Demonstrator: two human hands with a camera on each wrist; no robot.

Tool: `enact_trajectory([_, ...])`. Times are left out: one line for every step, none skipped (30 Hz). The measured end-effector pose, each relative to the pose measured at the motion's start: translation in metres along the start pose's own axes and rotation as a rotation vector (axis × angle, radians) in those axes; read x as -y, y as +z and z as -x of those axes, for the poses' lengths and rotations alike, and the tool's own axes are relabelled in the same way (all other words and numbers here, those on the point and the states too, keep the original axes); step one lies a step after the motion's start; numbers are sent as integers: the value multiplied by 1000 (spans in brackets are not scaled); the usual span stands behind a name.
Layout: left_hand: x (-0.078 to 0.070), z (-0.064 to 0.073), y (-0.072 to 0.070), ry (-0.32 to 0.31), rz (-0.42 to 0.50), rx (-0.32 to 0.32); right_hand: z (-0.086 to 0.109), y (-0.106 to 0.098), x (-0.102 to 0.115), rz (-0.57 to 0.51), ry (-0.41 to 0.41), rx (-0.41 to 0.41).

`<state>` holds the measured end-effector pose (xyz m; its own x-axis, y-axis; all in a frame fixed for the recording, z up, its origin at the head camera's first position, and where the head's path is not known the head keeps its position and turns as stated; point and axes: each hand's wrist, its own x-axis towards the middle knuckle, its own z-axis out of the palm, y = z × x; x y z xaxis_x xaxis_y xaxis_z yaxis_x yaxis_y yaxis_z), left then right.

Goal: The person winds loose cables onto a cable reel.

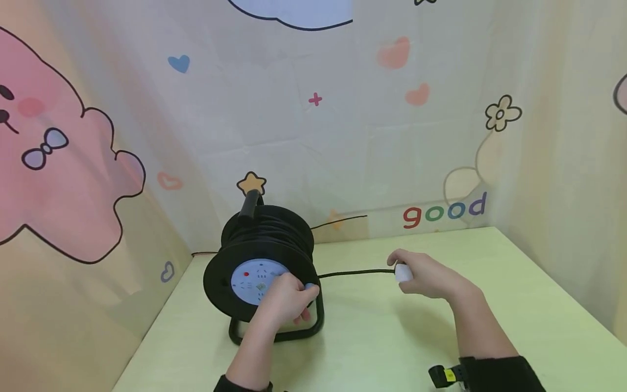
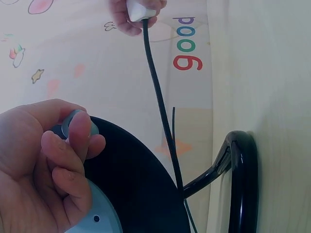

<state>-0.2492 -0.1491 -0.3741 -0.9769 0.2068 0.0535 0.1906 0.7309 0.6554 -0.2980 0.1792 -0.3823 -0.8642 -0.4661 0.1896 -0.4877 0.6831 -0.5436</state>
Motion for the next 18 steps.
enact_trajectory([0, 0, 0, -1, -4, -2, 0, -1, -1, 10, -19, -25])
enact_trajectory([0, 0, -1, -2, -5, -3, 0, -3, -2, 25, -35, -56])
enact_trajectory([0, 0, -1, -3, -3, -4, 0, -4, -2, 43, -55, -90])
enact_trajectory([0, 0, -1, -3, -3, -4, -1, -4, -3, 63, -69, -124])
enact_trajectory([0, 0, -1, -4, -3, -2, -1, -5, -4, 82, -84, -151])
enact_trajectory([-1, 0, -2, -6, -4, 0, -1, -6, -4, 95, -93, -176])
enact_trajectory([-1, 0, -2, -10, -2, 2, -2, -6, -4, 106, -102, -193])
enact_trajectory([-1, 0, -2, -13, 0, 4, -2, -6, -5, 118, -107, -204])
enact_trajectory([-1, 0, -2, -16, 1, 6, -2, -6, -5, 127, -111, -213])
enact_trajectory([-1, 0, -2, -20, 1, 9, -3, -6, -5, 137, -111, -218])
enact_trajectory([0, 0, -2, -23, 2, 11, -3, -6, -5, 139, -111, -221])
enact_trajectory([0, 0, -2, -25, 2, 15, -3, -6, -5, 141, -108, -225])
enact_trajectory([0, 0, -2, -26, 3, 17, -2, -6, -5, 139, -103, -227])
enact_trajectory([0, 0, -3, -27, 2, 21, -2, -6, -5, 137, -95, -229])
enact_trajectory([0, 0, -3, -28, -1, 24, -1, -7, -5, 136, -87, -230])
enact_trajectory([0, 0, -3, -28, -4, 27, -1, -7, -4, 136, -79, -230])
enact_trajectory([0, 0, -3, -29, -9, 29, -1, -7, -4, 136, -71, -231])
enact_trajectory([0, 0, -3, -27, -16, 32, -2, -8, -3, 135, -62, -232])
